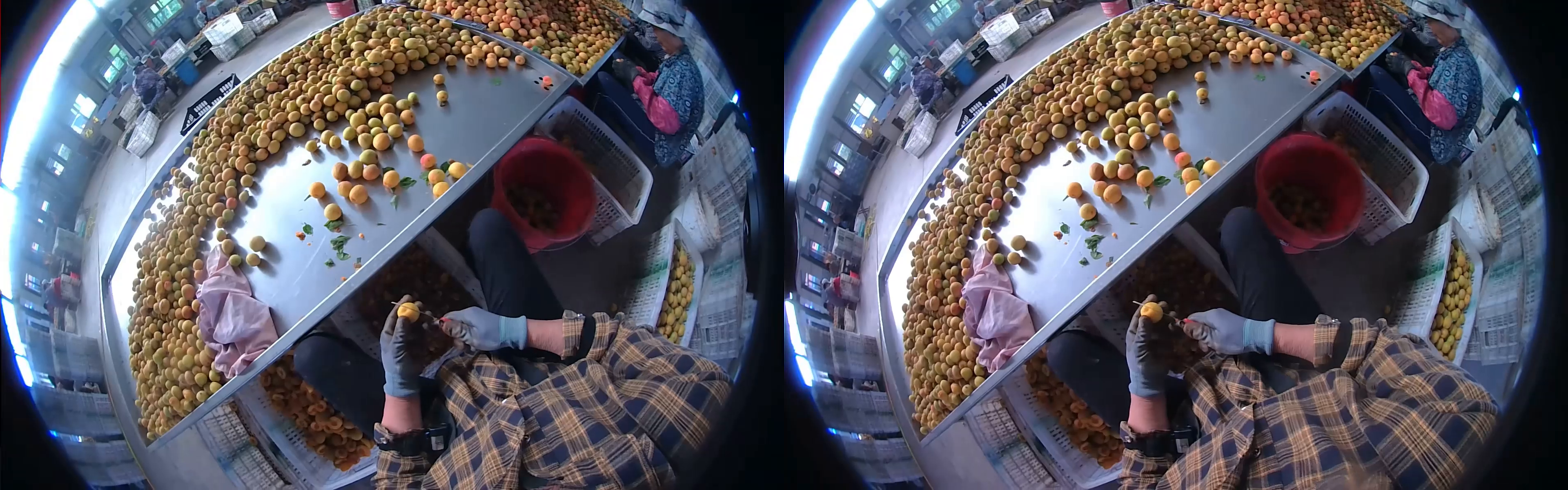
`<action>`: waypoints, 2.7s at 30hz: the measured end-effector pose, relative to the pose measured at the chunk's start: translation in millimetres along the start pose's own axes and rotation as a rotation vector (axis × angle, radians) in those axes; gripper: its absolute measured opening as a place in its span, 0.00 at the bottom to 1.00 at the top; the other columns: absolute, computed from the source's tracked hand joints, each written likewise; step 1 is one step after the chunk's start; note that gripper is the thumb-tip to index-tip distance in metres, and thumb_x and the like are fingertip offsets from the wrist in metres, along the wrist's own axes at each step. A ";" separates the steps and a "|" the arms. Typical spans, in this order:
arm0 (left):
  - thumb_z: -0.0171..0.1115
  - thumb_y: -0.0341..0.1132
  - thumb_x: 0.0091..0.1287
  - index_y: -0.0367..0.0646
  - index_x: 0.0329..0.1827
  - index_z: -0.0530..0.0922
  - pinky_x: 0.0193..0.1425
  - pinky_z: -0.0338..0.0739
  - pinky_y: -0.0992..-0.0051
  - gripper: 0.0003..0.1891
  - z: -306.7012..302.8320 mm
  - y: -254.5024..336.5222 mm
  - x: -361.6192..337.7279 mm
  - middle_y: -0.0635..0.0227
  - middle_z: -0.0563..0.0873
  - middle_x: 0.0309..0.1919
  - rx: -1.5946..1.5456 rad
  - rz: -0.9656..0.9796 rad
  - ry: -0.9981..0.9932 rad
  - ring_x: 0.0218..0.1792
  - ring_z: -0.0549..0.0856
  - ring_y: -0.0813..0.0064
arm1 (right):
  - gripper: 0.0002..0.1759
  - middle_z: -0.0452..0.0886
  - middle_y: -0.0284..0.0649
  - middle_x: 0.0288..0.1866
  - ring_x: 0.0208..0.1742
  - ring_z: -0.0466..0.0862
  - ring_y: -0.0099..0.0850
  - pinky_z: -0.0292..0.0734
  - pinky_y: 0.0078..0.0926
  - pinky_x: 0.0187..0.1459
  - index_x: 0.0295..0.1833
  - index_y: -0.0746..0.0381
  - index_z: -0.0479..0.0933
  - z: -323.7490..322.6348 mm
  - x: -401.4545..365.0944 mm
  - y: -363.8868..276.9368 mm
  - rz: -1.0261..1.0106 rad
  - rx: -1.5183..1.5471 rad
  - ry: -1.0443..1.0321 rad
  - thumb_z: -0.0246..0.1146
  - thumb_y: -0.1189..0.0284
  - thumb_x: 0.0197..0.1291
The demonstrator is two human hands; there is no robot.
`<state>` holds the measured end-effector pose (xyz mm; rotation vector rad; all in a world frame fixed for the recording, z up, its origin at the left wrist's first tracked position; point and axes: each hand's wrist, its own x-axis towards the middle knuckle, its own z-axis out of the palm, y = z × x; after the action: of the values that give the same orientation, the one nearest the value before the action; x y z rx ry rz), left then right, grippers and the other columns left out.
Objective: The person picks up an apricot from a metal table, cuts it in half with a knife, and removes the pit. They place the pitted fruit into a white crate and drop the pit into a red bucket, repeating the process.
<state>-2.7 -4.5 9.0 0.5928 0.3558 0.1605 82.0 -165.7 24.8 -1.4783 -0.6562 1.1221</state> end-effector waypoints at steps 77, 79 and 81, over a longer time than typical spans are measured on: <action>0.55 0.52 0.67 0.43 0.50 0.76 0.45 0.78 0.67 0.21 -43.8 -43.4 18.5 0.64 0.84 0.35 -0.397 0.127 0.289 0.37 0.82 0.67 | 0.18 0.80 0.55 0.37 0.40 0.81 0.48 0.73 0.38 0.41 0.43 0.68 0.75 35.5 31.0 22.9 -0.064 -0.528 0.178 0.51 0.62 0.68; 0.55 0.52 0.68 0.42 0.49 0.76 0.44 0.78 0.67 0.21 -43.1 -44.3 14.7 0.64 0.83 0.35 -0.434 0.052 0.211 0.38 0.82 0.67 | 0.21 0.80 0.56 0.37 0.42 0.80 0.52 0.73 0.39 0.41 0.44 0.67 0.75 37.3 30.3 32.2 -0.070 -0.566 0.226 0.51 0.58 0.68; 0.55 0.51 0.68 0.43 0.49 0.76 0.44 0.77 0.67 0.20 -42.2 -42.1 14.1 0.64 0.83 0.35 -0.401 0.028 0.143 0.38 0.81 0.67 | 0.23 0.79 0.58 0.37 0.41 0.81 0.52 0.73 0.39 0.41 0.45 0.68 0.74 38.8 33.8 32.5 -0.057 -0.447 0.229 0.51 0.55 0.68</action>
<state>-3.4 -13.6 -51.6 0.1908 0.4395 0.2940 54.6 -127.1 -13.5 -1.9200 -0.8154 0.7730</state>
